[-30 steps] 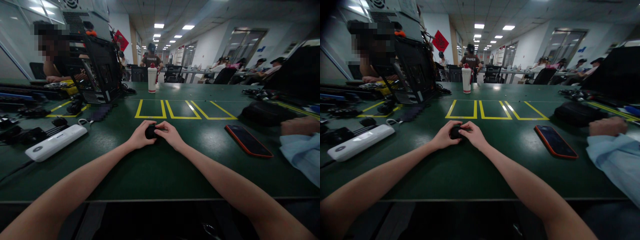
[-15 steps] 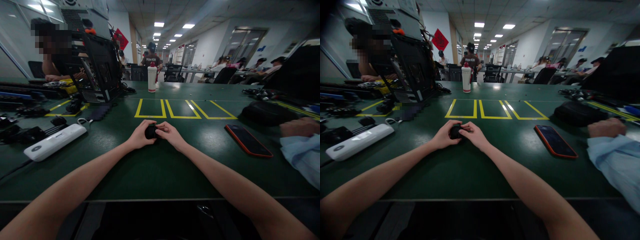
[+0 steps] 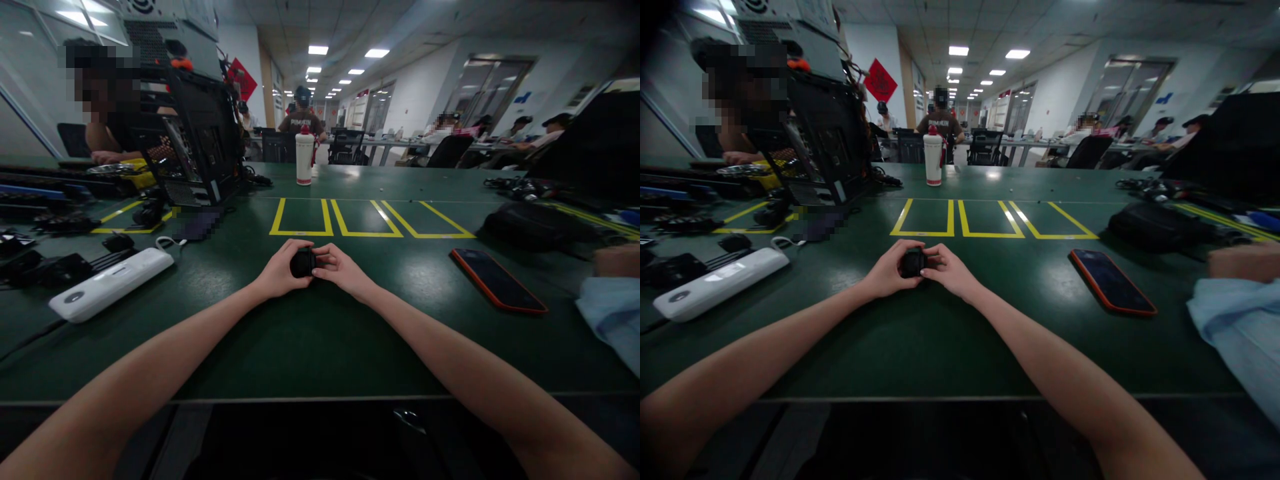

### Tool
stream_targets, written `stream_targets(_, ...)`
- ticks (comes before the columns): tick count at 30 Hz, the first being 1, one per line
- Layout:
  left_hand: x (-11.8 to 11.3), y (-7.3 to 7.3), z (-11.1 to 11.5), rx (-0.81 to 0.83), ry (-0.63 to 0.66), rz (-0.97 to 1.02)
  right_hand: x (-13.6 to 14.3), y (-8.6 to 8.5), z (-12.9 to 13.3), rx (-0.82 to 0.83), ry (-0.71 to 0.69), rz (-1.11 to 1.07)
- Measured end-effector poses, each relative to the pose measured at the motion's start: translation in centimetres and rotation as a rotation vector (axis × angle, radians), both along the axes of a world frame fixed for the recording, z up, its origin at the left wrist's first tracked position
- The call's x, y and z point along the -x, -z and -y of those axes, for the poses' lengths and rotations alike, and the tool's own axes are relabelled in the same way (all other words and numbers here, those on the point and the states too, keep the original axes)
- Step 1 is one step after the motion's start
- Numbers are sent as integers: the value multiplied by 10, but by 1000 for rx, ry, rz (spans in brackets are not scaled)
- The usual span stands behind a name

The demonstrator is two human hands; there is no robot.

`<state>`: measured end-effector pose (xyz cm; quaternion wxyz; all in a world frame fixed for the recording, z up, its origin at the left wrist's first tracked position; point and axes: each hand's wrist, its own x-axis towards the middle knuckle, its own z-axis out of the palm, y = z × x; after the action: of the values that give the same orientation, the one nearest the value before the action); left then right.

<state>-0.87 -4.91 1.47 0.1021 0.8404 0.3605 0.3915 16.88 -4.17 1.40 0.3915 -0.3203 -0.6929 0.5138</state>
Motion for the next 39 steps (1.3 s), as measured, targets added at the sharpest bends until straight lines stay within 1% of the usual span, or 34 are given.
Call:
stream_targets(2, 0, 0, 0, 5, 1, -1, 1, 1, 0, 13, 11, -8)
stream_targets(8, 0, -1, 0, 0, 11, -7, 8, 6, -6, 22, 112, -61)
stream_targets(13, 0, -1, 0, 10, 6, -8, 7, 4, -7, 30, 54, -17)
stream_targets(18, 1, 1, -1, 12, 3, 1, 6, 3, -3, -23, -4, -91)
stream_targets(21, 1, 2, -2, 1, 1, 5, 5, 2, -1, -44, -19, -88)
stream_targets(31, 0, -1, -1, 5, -4, -3, 8, 3, -3, -5, 100, -53)
stream_targets(35, 1, -1, 0, 9, -2, -6, 7, 2, -4, 9, 34, -28)
stream_targets(39, 1, -1, 0, 16, 6, 0, 4, 3, -2, -16, -16, -60)
